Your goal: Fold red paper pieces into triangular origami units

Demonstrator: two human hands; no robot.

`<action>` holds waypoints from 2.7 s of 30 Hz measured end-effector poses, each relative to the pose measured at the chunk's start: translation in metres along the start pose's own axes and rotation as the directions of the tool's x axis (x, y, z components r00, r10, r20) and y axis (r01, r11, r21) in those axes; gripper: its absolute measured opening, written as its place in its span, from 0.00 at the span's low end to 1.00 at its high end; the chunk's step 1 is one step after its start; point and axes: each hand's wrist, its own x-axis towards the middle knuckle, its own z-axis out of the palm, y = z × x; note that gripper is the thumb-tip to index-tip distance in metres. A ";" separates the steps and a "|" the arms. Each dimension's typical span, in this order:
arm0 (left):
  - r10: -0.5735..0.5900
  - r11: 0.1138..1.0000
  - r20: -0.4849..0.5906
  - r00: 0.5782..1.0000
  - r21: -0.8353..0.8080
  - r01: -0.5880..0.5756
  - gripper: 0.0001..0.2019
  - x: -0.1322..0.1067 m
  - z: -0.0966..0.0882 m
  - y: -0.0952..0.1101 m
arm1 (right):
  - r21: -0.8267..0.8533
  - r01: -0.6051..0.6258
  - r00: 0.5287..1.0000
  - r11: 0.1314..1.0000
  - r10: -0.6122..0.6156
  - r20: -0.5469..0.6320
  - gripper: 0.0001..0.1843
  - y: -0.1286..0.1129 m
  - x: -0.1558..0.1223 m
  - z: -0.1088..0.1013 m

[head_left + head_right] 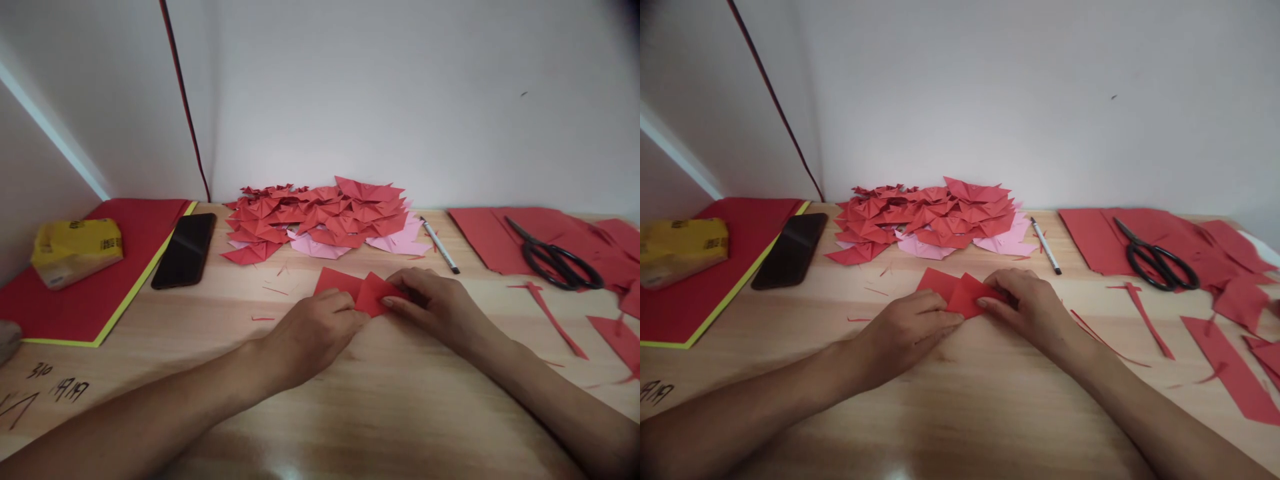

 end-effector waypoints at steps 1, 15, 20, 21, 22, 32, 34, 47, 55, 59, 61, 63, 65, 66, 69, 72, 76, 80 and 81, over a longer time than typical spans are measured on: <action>-0.004 1.000 -0.011 1.000 -0.012 0.004 0.11 0.000 0.000 0.000 | 0.011 -0.007 1.000 1.000 0.007 0.001 0.11 0.001 0.000 -0.001; -0.186 0.956 -0.109 0.976 -0.251 0.154 0.12 0.006 -0.007 -0.001 | -0.030 0.087 0.996 0.996 -0.087 -0.012 0.08 0.003 0.001 0.001; -0.163 0.972 -0.081 0.983 -0.185 0.146 0.09 0.004 -0.006 0.000 | -0.034 0.061 0.998 0.998 -0.061 -0.010 0.09 0.001 0.001 -0.001; -0.175 0.972 -0.077 0.982 -0.171 0.160 0.09 0.004 -0.007 0.001 | -0.025 0.048 0.999 0.999 -0.048 0.001 0.10 0.000 0.001 -0.002; -0.189 0.972 -0.075 0.979 -0.159 0.175 0.09 0.003 -0.007 0.002 | -0.014 0.039 0.999 0.999 -0.039 0.013 0.11 0.000 0.001 -0.003; -0.215 0.977 -0.005 0.977 -0.017 0.214 0.11 0.000 -0.006 0.004 | -0.026 0.057 0.998 0.998 -0.055 0.044 0.09 0.003 0.002 -0.006; -0.217 0.975 0.033 0.976 0.043 0.216 0.11 0.000 -0.006 0.004 | -0.040 0.067 0.997 0.997 -0.066 0.030 0.08 0.003 0.001 -0.004; -0.198 0.972 0.024 0.980 0.133 0.193 0.13 -0.001 -0.006 0.005 | -0.155 0.036 0.999 0.987 -0.031 0.039 0.10 0.000 -0.006 -0.004; -0.147 0.978 -0.008 0.989 0.151 0.146 0.14 -0.001 -0.006 0.003 | 0.049 -0.101 0.994 0.994 0.099 0.045 0.13 0.004 -0.003 -0.019; -0.146 0.978 0.013 0.989 0.150 0.142 0.14 0.000 -0.007 0.003 | 0.061 -0.146 0.986 0.987 0.140 0.089 0.11 0.003 -0.004 -0.023; -0.148 0.979 0.019 0.989 0.147 0.144 0.14 0.001 -0.008 0.003 | 0.029 -0.122 0.988 0.992 0.118 0.098 0.09 0.003 -0.004 -0.022; -0.146 0.979 0.019 0.989 0.148 0.142 0.14 0.001 -0.009 0.003 | -0.012 -0.086 0.991 0.996 0.087 0.099 0.08 0.005 -0.003 -0.020; -0.135 0.980 0.015 0.991 0.149 0.131 0.15 0.001 -0.009 0.003 | -0.058 -0.051 0.994 0.997 0.056 0.098 0.08 0.006 -0.004 -0.017; -0.129 0.981 0.013 0.992 0.149 0.125 0.15 0.001 -0.009 0.003 | -0.081 -0.035 0.994 0.996 0.043 0.099 0.09 0.006 -0.004 -0.016; -0.120 0.982 0.007 0.993 0.148 0.117 0.14 0.000 -0.008 0.003 | -0.152 -0.011 0.994 0.988 0.027 0.101 0.10 0.006 -0.005 -0.014; -0.123 0.982 0.005 0.992 0.143 0.121 0.14 0.001 -0.008 0.003 | -0.224 -0.007 0.995 0.974 0.029 0.092 0.09 0.004 -0.006 -0.011; -0.109 0.984 -0.007 0.994 0.144 0.109 0.14 0.002 -0.009 0.003 | -0.322 0.011 0.997 0.947 0.012 0.071 0.10 0.004 -0.008 -0.006; -0.117 0.982 -0.016 0.993 0.151 0.118 0.13 0.002 -0.008 0.000 | -0.403 0.025 0.999 0.915 -0.006 0.049 0.11 0.003 -0.009 -0.002; -0.118 0.981 -0.017 0.993 0.152 0.119 0.13 0.002 -0.008 0.000 | -0.413 0.026 0.999 0.910 -0.005 0.051 0.11 0.002 -0.009 -0.002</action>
